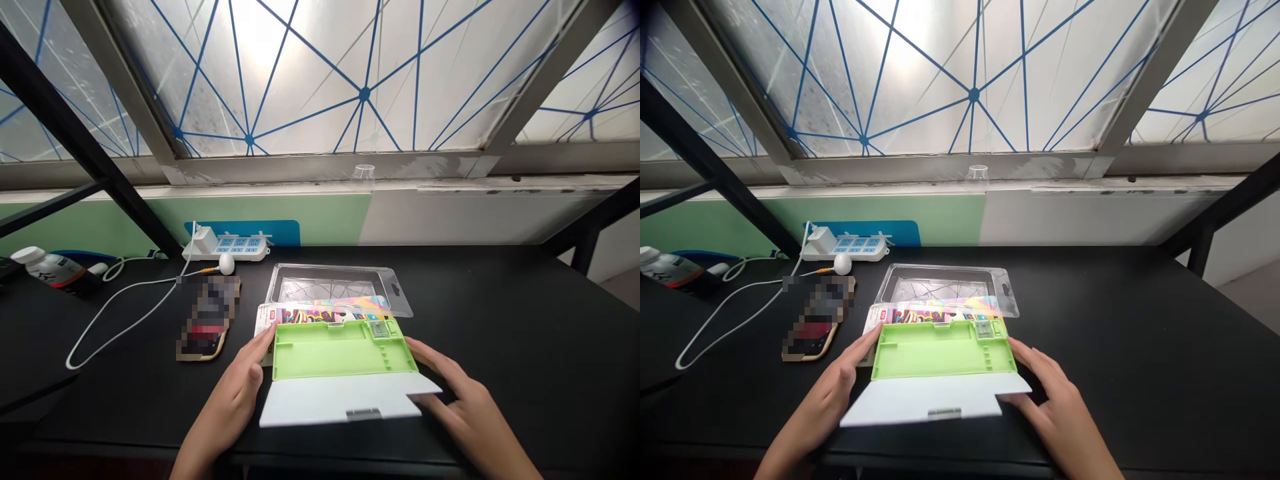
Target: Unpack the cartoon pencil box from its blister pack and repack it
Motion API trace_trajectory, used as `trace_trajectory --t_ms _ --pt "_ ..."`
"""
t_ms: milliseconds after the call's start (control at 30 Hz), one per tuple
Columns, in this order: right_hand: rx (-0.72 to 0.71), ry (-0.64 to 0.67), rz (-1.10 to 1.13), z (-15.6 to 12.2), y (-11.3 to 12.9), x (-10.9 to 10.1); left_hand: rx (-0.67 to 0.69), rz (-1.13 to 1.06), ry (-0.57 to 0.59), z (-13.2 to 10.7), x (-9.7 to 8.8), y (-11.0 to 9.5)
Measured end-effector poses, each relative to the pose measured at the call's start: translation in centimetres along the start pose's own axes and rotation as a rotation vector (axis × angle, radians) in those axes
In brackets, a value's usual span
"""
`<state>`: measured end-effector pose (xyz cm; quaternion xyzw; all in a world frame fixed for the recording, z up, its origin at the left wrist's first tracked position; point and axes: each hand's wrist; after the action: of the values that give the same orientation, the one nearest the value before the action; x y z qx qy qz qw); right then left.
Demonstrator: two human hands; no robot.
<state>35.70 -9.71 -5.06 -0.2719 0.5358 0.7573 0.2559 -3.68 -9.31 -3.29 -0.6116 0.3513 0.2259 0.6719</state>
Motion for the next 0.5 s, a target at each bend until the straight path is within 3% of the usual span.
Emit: trace_trajectory --t_ms 200,500 --pt "-0.055 -0.11 0.001 0.6 1.1 0.6 -0.006 -0.106 -0.008 0.1 0.0 0.3" --pt "-0.256 -0.137 -0.057 0.0 1.0 1.4 -0.047 -0.005 -0.065 -0.1 0.9 -0.5"
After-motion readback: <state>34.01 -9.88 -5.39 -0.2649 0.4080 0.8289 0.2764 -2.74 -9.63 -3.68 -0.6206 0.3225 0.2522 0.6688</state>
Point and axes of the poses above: each hand's wrist, its own z-axis towards the middle knuckle, its own x-axis out of the palm, y = z × x, and after that the axes turned 12 degrees about z, right-handed
